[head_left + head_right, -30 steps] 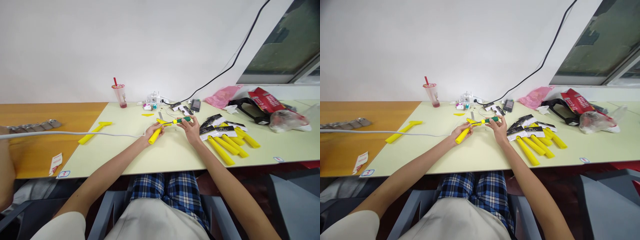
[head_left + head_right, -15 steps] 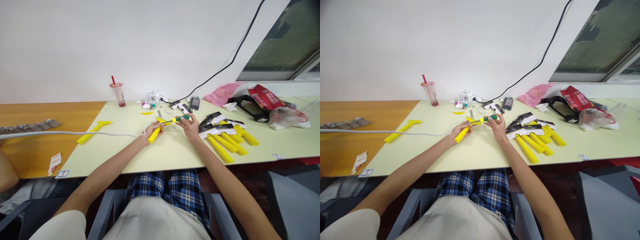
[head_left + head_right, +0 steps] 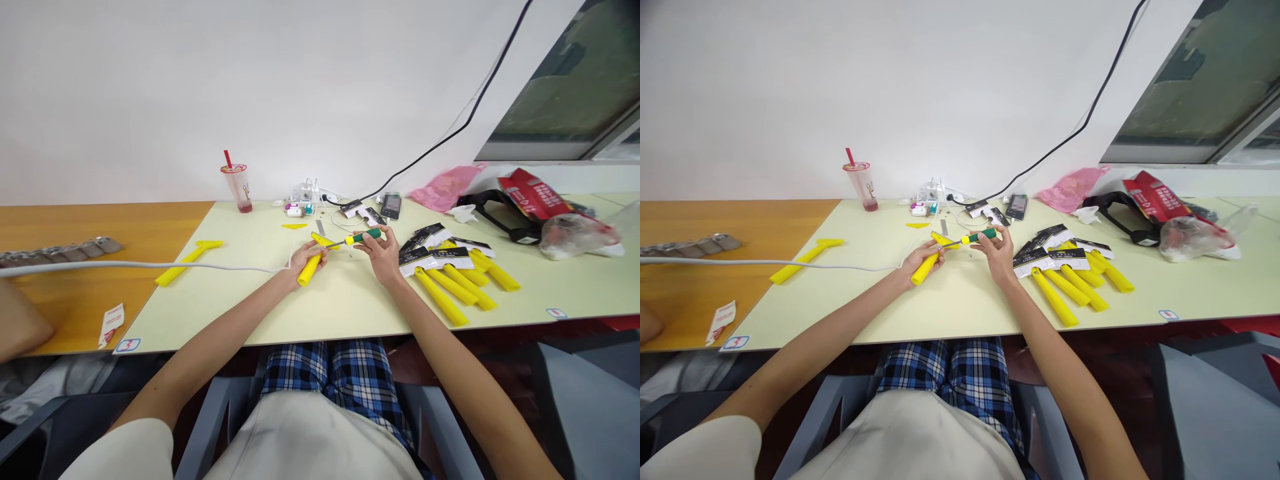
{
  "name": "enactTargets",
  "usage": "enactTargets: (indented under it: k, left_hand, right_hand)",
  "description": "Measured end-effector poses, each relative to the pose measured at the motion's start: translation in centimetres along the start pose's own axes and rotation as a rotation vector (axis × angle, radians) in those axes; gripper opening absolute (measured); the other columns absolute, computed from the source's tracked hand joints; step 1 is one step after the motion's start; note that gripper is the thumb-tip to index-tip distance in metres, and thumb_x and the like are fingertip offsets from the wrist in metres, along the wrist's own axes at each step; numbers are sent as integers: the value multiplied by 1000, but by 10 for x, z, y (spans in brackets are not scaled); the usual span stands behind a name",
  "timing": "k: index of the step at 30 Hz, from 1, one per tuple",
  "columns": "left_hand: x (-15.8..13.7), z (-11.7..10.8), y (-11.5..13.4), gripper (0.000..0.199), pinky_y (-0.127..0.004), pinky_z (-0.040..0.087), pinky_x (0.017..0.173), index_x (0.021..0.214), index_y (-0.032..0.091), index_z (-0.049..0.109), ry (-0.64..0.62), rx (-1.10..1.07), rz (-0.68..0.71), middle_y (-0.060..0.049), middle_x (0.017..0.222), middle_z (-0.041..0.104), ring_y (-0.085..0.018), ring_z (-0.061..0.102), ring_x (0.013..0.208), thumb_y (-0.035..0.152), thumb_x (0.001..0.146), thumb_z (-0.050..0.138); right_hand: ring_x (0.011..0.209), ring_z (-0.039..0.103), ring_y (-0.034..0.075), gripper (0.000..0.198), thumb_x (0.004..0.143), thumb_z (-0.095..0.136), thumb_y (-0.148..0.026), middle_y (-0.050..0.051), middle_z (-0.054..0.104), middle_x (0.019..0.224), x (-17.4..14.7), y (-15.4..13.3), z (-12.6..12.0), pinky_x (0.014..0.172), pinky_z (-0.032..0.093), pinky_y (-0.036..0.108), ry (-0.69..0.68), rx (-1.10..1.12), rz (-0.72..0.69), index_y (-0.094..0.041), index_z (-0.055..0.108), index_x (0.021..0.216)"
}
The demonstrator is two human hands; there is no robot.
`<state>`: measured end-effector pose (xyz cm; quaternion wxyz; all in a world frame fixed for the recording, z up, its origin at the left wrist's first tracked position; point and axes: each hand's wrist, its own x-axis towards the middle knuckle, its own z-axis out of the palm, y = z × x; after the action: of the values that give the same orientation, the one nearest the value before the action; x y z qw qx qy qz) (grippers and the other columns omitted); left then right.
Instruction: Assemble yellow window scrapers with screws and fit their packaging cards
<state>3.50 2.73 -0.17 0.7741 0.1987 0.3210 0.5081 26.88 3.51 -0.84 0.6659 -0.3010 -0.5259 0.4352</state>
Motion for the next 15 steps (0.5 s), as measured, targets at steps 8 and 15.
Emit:
enactTargets:
  k: [8, 15]
  left_hand:
    - [-1, 4, -3, 57, -25, 59, 72, 135, 19, 57, 134, 120, 102, -7, 97, 77, -15, 75, 76, -4, 87, 77]
    - [-3, 3, -6, 68, -25, 60, 75, 136, 23, 56, 186, 203, 221, -2, 95, 78, -15, 78, 82, 4, 81, 92]
  right_hand:
    - [103, 87, 24, 52, 88, 95, -52, 2, 88, 107, -3, -8, 2, 85, 74, 40, 26, -29, -41, -31, 56, 116]
    - [103, 86, 26, 50, 90, 94, -53, 2, 88, 106, -7, -16, 7, 92, 74, 47, -1, -89, -128, -32, 57, 116]
